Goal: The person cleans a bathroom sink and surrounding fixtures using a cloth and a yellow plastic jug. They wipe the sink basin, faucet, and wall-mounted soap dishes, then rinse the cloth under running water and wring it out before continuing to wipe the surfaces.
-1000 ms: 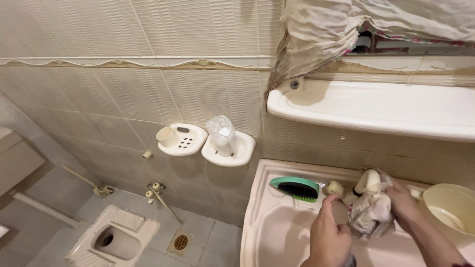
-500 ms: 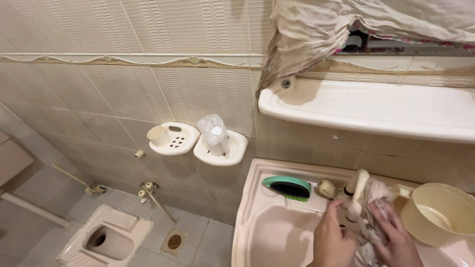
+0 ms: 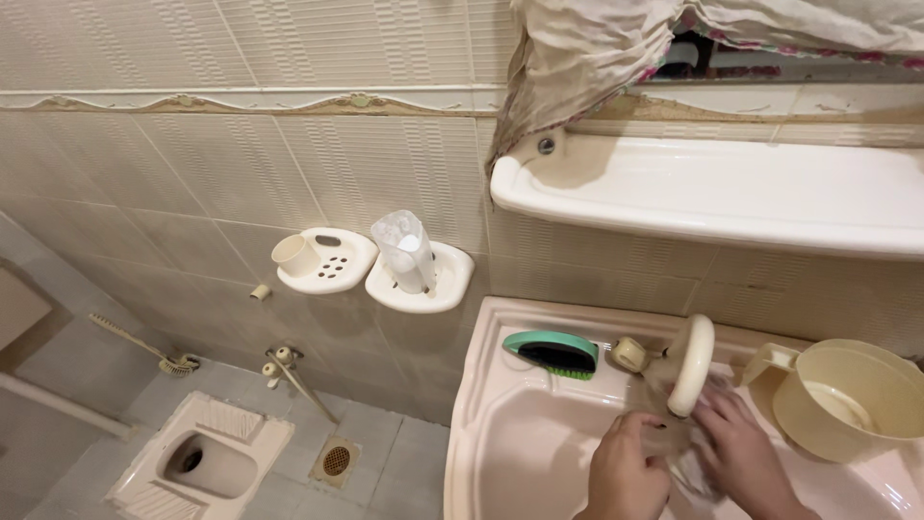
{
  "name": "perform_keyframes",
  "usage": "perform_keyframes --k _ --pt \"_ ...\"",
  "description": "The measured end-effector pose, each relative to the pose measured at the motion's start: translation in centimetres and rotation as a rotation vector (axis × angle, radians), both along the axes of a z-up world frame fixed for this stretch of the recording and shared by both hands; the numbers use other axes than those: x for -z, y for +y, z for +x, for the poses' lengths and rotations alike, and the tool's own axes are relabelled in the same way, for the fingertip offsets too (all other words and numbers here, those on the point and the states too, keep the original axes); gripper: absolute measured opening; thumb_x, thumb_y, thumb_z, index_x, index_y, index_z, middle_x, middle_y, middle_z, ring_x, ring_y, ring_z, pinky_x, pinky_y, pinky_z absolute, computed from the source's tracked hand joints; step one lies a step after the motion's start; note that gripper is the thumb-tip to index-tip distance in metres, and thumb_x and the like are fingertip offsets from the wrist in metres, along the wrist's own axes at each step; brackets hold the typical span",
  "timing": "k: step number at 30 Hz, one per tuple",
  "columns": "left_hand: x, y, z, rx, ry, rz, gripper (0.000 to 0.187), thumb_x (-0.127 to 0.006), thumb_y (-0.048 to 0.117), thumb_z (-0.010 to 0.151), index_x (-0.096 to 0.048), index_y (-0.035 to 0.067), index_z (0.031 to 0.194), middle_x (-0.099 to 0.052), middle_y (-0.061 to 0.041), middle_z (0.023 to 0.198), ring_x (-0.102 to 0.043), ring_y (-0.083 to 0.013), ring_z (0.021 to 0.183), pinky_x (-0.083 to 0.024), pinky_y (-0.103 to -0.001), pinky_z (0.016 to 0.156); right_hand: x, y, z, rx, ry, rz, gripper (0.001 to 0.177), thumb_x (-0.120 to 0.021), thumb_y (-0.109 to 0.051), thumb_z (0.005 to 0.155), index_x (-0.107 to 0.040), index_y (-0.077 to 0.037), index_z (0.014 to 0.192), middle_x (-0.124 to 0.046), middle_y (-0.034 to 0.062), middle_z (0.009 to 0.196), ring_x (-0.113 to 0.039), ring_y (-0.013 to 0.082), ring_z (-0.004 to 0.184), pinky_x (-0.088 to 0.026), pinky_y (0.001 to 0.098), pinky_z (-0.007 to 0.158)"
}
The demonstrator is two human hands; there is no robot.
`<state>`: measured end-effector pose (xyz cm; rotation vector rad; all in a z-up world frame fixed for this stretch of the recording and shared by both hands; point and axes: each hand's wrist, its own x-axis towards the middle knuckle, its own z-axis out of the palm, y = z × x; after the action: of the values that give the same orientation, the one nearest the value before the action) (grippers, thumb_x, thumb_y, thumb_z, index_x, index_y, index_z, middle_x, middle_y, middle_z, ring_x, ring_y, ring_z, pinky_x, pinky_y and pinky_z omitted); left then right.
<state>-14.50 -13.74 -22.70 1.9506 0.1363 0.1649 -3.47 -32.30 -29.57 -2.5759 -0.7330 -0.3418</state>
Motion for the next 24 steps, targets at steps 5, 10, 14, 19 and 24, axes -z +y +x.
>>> perform_keyframes --k 5,10,14,19,24 --pt "3.2 0.1 0.1 0.043 -0.027 0.064 0.043 -0.06 0.0 0.074 -0.068 0.007 0.116 -0.065 -0.017 0.125 -0.058 -0.0374 0.122 -0.046 -0.045 0.104 -2.1 5.2 2.0 -0.19 -0.37 -0.173 0.055 -0.06 -0.01 0.081 -0.058 -0.023 0.134 -0.05 0.0047 0.151 -0.04 0.0301 0.144 -0.038 0.0415 0.116" --pt "5.5 0.1 1.1 0.085 0.03 0.131 0.037 -0.063 0.005 0.074 -0.07 0.008 0.111 -0.066 -0.017 0.122 -0.059 -0.0361 0.12 -0.046 -0.044 0.105 -0.3 4.0 3.3 0.005 -0.134 -0.82 0.077 -0.064 -0.021 0.082 -0.044 -0.02 0.157 -0.045 0.0027 0.155 -0.041 0.0252 0.138 -0.036 0.0419 0.116" --pt "7.5 0.1 1.6 0.1 -0.004 0.164 0.037 -0.064 0.007 0.073 -0.071 0.011 0.109 -0.068 -0.015 0.118 -0.061 -0.036 0.117 -0.048 -0.044 0.103 2.4 1.6 2.6 0.107 -0.036 -1.055 0.049 -0.064 -0.03 0.09 -0.055 -0.021 0.138 -0.047 -0.0054 0.149 -0.033 0.0185 0.151 -0.037 0.0401 0.118" --pt "8.8 0.6 1.4 0.115 -0.002 0.163 0.036 -0.067 0.011 0.074 -0.071 0.011 0.11 -0.068 -0.016 0.117 -0.062 -0.0372 0.113 -0.049 -0.045 0.101 6.9 2.2 0.6 0.332 -0.079 -0.79 0.057 -0.063 -0.037 0.085 -0.053 -0.029 0.141 -0.042 -0.0059 0.157 -0.028 0.0183 0.156 -0.05 0.0431 0.101" --pt "9.9 0.3 1.7 0.113 0.016 0.153 0.035 -0.069 0.011 0.073 -0.072 0.011 0.108 -0.068 -0.015 0.116 -0.063 -0.0368 0.112 -0.05 -0.045 0.099 7.8 2.6 -0.3 0.45 -0.137 -0.697 0.06 -0.059 -0.027 0.088 -0.047 -0.031 0.146 -0.033 0.0022 0.165 -0.022 0.0251 0.161 -0.055 0.043 0.085"
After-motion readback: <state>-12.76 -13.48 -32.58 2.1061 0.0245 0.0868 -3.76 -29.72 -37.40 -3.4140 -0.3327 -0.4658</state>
